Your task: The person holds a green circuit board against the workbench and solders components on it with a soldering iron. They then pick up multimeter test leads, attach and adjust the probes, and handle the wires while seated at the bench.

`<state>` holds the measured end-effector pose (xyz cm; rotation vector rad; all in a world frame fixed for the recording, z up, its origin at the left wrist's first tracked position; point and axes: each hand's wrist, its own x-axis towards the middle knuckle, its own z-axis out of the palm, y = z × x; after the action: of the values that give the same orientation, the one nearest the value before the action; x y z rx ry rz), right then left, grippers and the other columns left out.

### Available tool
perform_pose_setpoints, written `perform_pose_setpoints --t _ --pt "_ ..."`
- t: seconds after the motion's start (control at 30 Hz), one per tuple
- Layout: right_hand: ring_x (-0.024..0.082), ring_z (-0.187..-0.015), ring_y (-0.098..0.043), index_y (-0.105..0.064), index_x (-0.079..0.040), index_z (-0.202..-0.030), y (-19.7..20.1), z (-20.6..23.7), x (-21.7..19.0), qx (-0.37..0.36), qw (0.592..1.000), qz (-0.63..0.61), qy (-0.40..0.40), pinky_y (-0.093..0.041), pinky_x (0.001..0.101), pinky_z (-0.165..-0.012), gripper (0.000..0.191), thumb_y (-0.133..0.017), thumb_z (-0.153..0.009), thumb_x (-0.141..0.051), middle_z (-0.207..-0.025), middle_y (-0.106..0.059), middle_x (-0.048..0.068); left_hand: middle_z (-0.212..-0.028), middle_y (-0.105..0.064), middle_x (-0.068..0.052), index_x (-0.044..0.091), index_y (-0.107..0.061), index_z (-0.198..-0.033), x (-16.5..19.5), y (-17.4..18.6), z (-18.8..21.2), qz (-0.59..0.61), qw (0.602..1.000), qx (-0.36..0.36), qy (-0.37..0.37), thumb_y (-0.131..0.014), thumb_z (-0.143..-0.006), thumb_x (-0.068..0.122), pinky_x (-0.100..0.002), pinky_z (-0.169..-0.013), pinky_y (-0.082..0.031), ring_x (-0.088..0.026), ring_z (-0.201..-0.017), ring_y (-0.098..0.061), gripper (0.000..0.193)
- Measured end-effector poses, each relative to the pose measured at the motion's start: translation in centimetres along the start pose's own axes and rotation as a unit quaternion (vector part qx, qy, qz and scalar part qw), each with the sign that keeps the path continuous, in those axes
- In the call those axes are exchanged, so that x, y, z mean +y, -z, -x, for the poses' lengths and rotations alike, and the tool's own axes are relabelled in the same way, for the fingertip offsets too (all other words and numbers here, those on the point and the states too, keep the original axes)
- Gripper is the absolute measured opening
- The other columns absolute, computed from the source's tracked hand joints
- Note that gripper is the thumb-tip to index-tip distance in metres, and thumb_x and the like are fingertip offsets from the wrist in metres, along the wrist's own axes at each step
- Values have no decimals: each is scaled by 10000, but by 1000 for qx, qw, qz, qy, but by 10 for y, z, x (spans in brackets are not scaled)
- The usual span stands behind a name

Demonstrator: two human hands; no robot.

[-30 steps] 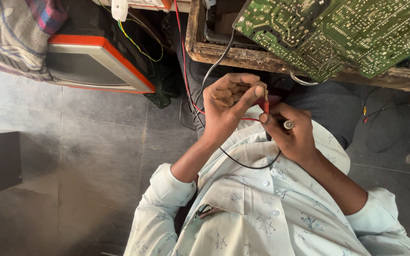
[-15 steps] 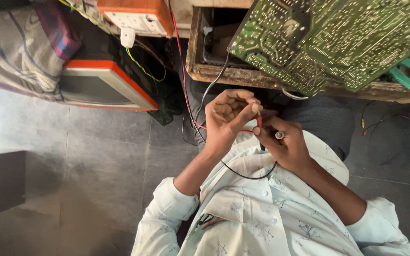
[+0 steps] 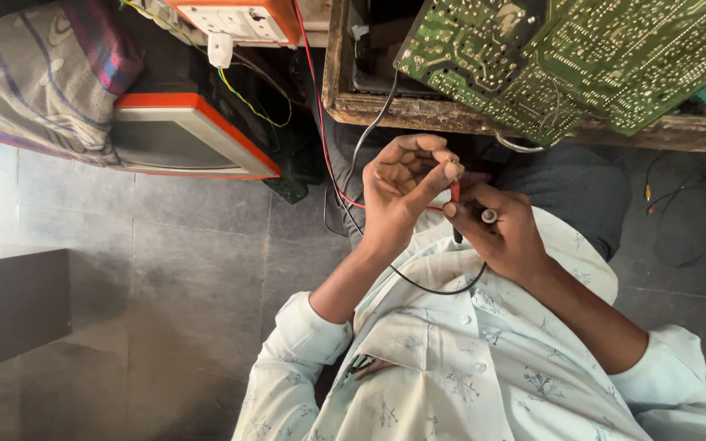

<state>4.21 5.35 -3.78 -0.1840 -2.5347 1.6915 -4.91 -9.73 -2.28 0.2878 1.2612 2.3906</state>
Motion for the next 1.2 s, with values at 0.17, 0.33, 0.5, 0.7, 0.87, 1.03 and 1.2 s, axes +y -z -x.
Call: perform_pose_setpoints --t 0.17,0.33,0.5,0.7,0.87,1.03,1.2 --pt "42 -527 -437 -663 -10 -877 1 -2 -3 -13 1000 -2 16 -350 264 -481 219 -735 -966 -197 -603 -569 -2 -1063 -700 -93 -46 -614 -1185 3 -1 1 2 1000 0 6 -731 -976 -20 -275 -907 -600 -127 -991 -699 241" --pt "30 -541 -472 -681 -3 -914 1 -2 -5 -15 1000 -14 3 -377 253 -477 203 -732 -958 -195 -648 -618 -6 -1054 -700 -98 -41 -613 -1125 3 0 2 -4 1000 -2 5 -732 -979 -39 -267 -872 -591 -119 -961 -687 189" --pt "41 -550 -480 -697 4 -950 2 -3 -11 -18 1000 -4 -4 -385 253 -484 198 -731 -950 -190 -665 -633 11 -1043 -701 -100 -43 -604 -1115 2 -1 0 -5 1000 3 0 -726 -965 -55 -273 -896 -591 -122 -959 -690 193" --pt "50 -693 -536 -624 17 -1156 6 -3 -17 28 995 -67 73 -439 251 -580 312 -648 -1016 -262 -853 -655 14 -1031 -698 -96 -27 -571 -1085 -2 1 -2 5 1000 7 -10 -698 -946 -80 -280 -906 -603 -127 -956 -701 196" --pt "84 -820 -554 -614 19 -1256 10 -1 -10 114 983 -102 101 -453 278 -717 376 -499 -1125 -314 -1043 -665 60 -1023 -705 -108 -83 -636 -1069 -12 10 0 -31 999 9 20 -716 -953 -92 -269 -881 -587 -129 -942 -687 142" --pt "131 -793 -654 -632 44 -1310 13 2 -9 133 983 40 118 -524 300 -752 302 -600 -1130 -196 -1092 -697 145 -980 -723 -104 -95 -665 -1068 -19 13 -1 -61 997 -1 41 -732 -907 -93 -263 -852 -599 -132 -908 -707 175" --pt "156 -760 -639 -661 9 -1365 14 -2 -14 137 980 67 127 -510 310 -721 274 -635 -1107 -80 -973 -681 125 -966 -736 -108 -97 -680 -1062 -16 14 -2 -68 996 -5 61 -725 -905 -85 -266 -840 -615 -131 -891 -717 164"
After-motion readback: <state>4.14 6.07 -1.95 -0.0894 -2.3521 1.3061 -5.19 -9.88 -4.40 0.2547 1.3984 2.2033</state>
